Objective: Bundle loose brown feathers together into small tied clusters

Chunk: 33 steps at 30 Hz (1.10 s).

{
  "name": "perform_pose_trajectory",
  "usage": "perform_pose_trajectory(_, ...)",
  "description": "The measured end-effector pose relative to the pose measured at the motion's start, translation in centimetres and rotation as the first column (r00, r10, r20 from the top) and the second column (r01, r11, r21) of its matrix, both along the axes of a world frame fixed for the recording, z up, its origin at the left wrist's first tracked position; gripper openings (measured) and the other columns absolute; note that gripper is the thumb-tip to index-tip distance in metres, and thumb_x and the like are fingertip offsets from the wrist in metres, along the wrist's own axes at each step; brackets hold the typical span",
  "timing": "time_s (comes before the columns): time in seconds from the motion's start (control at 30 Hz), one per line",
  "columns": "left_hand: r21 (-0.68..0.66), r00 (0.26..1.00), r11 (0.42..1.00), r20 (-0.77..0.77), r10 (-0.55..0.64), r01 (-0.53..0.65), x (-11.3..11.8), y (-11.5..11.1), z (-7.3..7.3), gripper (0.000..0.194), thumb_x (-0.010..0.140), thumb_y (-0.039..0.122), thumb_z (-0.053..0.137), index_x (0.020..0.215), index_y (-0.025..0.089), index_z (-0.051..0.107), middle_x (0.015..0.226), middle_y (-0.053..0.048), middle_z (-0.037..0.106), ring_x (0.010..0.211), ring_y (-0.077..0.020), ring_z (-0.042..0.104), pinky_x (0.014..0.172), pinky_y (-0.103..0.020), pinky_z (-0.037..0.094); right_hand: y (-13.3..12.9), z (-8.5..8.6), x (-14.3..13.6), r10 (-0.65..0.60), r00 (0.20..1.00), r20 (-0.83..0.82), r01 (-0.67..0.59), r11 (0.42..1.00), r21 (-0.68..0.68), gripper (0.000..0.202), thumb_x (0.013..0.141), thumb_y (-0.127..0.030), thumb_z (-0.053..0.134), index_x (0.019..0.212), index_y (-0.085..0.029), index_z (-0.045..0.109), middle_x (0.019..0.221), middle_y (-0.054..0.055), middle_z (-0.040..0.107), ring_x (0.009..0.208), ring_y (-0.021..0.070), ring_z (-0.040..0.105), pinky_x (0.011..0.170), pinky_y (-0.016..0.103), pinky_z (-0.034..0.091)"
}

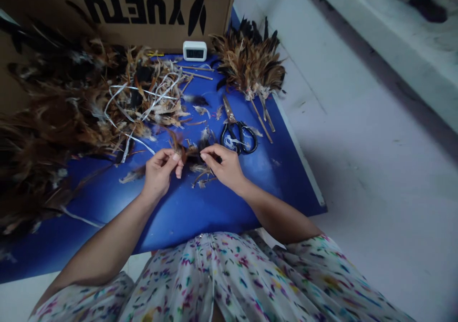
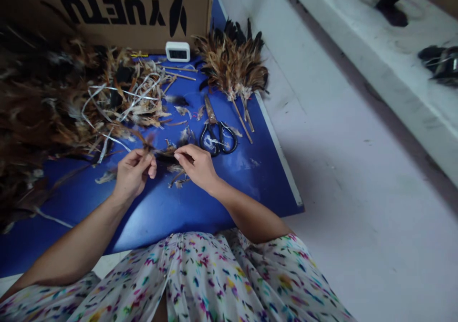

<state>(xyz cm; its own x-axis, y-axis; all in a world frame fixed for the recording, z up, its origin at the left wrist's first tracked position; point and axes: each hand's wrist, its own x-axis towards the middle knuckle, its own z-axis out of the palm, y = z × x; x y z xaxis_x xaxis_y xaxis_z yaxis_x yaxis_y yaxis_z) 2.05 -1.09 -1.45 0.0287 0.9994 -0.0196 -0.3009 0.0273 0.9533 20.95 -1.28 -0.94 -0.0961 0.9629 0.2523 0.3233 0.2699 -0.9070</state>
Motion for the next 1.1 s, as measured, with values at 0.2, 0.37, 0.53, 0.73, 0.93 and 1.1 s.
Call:
perform_pose_trajectory(0.2,-0.064,0.982,0.987,0.112,0.152,-0.145,-0.5,0.9,0.6,0.036,0.065,0.037,0.085,0.074,0.016,0.057,0.061,0.004,0.060,0.042,-0.0043,0.047,0.039,-0.017,0.039,1.6,-0.1,-1.1,0.074,0.910,0.407,-0.172,0.963,0.209,0.014,0.093,-0.020,0.055,0.096,-0.019,0.069,0.097,0.007,0.069,0.095,0.0207,0.059,0.091,0.038,0.045)
perform_pose_trajectory(0.37,-0.054,0.979,0.985,0.115,0.169,-0.164,-0.7,1.1,0.4,0.036,0.066,0.037,0.084,0.074,0.016,0.057,0.062,0.004,0.059,0.043,-0.0036,0.047,0.039,-0.016,0.038,3.2,0.8,-3.1,0.096,0.719,0.688,-0.243,0.963,0.120,0.022,0.092,-0.028,0.060,0.108,-0.015,0.069,0.108,0.012,0.067,0.104,0.0273,0.053,0.093,0.043,0.040)
perform_pose_trajectory(0.53,-0.040,0.979,0.986,0.120,0.165,-0.161,-0.6,1.1,0.3,0.036,0.066,0.038,0.084,0.073,0.016,0.056,0.060,0.004,0.059,0.041,-0.0037,0.046,0.039,-0.016,0.037,4.6,0.5,-4.6,0.099,0.649,0.754,-0.275,0.955,0.111,0.017,0.093,-0.025,0.058,0.096,-0.014,0.071,0.104,0.013,0.066,0.101,0.0270,0.054,0.089,0.042,0.040)
perform_pose_trajectory(0.73,-0.026,0.984,0.990,0.116,0.138,-0.136,-0.7,1.0,0.0,0.034,0.070,0.038,0.081,0.073,0.015,0.057,0.061,0.004,0.058,0.042,-0.0037,0.046,0.039,-0.017,0.038,6.2,1.2,-3.9,0.166,0.965,0.202,-0.160,0.986,-0.048,0.008,0.084,-0.020,0.066,0.078,-0.015,0.068,0.078,0.002,0.065,0.074,0.0141,0.056,0.075,0.030,0.044)
perform_pose_trajectory(0.93,-0.029,0.986,0.994,0.130,0.109,-0.106,-0.6,1.0,-0.1,0.030,0.073,0.035,0.080,0.073,0.015,0.057,0.062,0.003,0.059,0.042,-0.0040,0.047,0.039,-0.017,0.039,6.1,3.2,-1.5,0.077,0.910,-0.406,-0.239,0.901,-0.363,0.021,0.078,-0.038,0.074,0.080,-0.019,0.064,0.075,-0.001,0.068,0.068,0.0109,0.061,0.067,0.025,0.049)
perform_pose_trajectory(1.1,-0.033,0.987,0.996,0.140,0.084,-0.080,-0.6,0.9,-0.1,0.035,0.069,0.038,0.083,0.074,0.015,0.057,0.063,0.003,0.061,0.042,-0.0042,0.049,0.039,-0.017,0.039,5.3,3.4,-0.7,0.009,0.842,-0.540,-0.318,0.817,-0.482,0.022,0.070,-0.030,0.079,0.080,-0.019,0.063,0.078,0.000,0.071,0.068,0.0098,0.064,0.062,0.022,0.050)
